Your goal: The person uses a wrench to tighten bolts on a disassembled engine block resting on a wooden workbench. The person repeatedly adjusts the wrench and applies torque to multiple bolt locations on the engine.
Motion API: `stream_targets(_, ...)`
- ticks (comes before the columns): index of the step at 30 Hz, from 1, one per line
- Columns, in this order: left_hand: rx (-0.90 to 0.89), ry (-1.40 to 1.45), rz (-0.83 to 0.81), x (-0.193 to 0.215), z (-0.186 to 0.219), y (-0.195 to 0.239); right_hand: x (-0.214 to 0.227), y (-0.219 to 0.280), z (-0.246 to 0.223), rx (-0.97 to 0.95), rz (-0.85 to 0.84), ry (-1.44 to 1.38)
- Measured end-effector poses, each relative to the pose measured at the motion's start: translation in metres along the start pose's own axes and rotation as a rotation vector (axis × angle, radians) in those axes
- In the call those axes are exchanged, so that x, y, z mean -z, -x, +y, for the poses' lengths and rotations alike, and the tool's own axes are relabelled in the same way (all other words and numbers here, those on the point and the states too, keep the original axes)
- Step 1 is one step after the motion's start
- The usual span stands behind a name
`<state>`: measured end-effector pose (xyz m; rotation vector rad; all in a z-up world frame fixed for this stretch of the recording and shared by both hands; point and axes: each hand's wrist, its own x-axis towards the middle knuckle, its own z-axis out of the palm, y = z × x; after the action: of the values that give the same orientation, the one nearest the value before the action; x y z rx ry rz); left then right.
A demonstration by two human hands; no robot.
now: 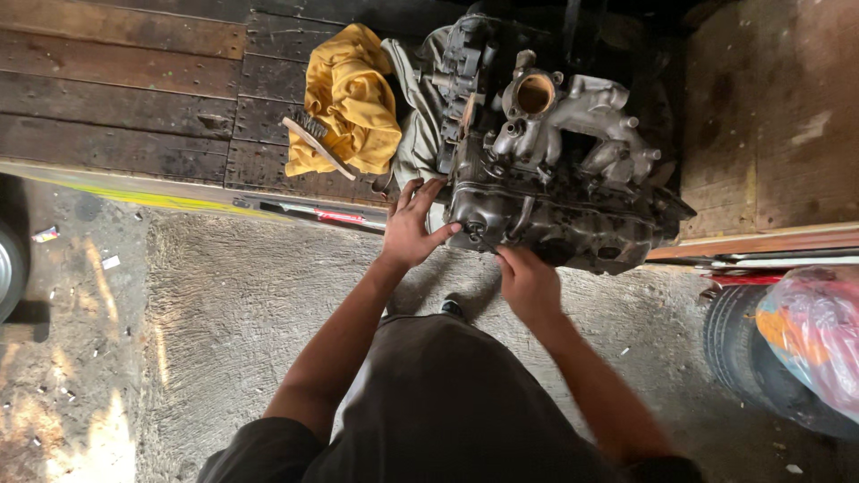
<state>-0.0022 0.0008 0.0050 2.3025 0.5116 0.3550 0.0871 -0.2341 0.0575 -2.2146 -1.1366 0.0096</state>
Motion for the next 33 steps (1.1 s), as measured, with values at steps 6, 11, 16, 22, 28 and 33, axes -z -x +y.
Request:
stream_targets(6, 0.058, -0.087, -0.062, -0.001, 0.001, -0.003, 0.059, -0.066, -0.033, 0.201, -0.519, 0.472)
stream_targets(11, 0.043, -0.026, -0.002, -0.004, 0.0, -0.002, 0.054, -0.105, -0.055, 0.408, -0.677, 0.77)
stream_targets(16, 0.046, -0.003, 0.0, 0.003, 0.006, -0.004, 0.085, -0.096, -0.04, 0.362, -0.48, 0.479)
stream_targets(22, 0.035, -0.001, 0.037, 0.005, 0.014, -0.001, 0.061, -0.038, 0.006, -0.288, -0.362, -0.065)
stream_targets(28, 0.025, 0.027, 0.091, 0.0, 0.011, 0.0, -0.023, 0.011, 0.025, -0.31, -0.3, -0.447)
stream_targets(33, 0.042, 0.041, 0.116, -0.005, 0.011, 0.0, -0.04, 0.008, 0.027, -0.331, -0.268, -0.6)
